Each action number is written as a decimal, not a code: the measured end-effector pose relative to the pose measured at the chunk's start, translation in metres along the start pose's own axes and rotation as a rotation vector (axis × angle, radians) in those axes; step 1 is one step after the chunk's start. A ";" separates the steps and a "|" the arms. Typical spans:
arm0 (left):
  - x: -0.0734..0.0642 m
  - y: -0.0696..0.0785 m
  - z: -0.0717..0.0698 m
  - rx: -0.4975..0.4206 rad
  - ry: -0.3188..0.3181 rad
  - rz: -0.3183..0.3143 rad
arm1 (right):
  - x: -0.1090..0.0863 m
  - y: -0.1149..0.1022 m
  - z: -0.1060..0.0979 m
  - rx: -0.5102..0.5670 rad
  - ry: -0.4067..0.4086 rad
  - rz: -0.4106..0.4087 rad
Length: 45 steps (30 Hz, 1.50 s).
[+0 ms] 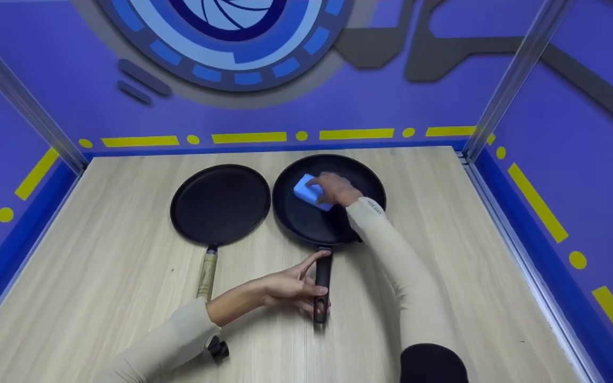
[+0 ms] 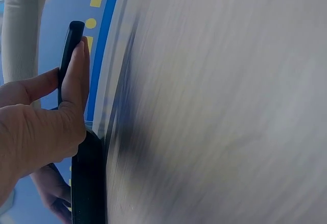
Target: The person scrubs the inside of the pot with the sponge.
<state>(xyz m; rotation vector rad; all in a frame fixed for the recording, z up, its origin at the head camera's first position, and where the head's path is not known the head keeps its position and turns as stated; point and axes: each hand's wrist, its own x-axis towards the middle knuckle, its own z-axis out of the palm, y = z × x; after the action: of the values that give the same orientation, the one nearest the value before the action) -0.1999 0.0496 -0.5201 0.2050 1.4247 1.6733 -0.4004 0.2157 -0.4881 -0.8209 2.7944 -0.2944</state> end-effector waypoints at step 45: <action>0.005 -0.003 0.002 -0.021 -0.020 0.021 | -0.035 -0.025 0.014 -0.036 -0.043 -0.153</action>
<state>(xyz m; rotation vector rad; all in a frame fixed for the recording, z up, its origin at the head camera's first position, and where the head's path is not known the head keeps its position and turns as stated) -0.2000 0.0538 -0.5244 0.2250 1.3937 1.6984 -0.3552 0.2130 -0.4898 -1.0400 2.7097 -0.2481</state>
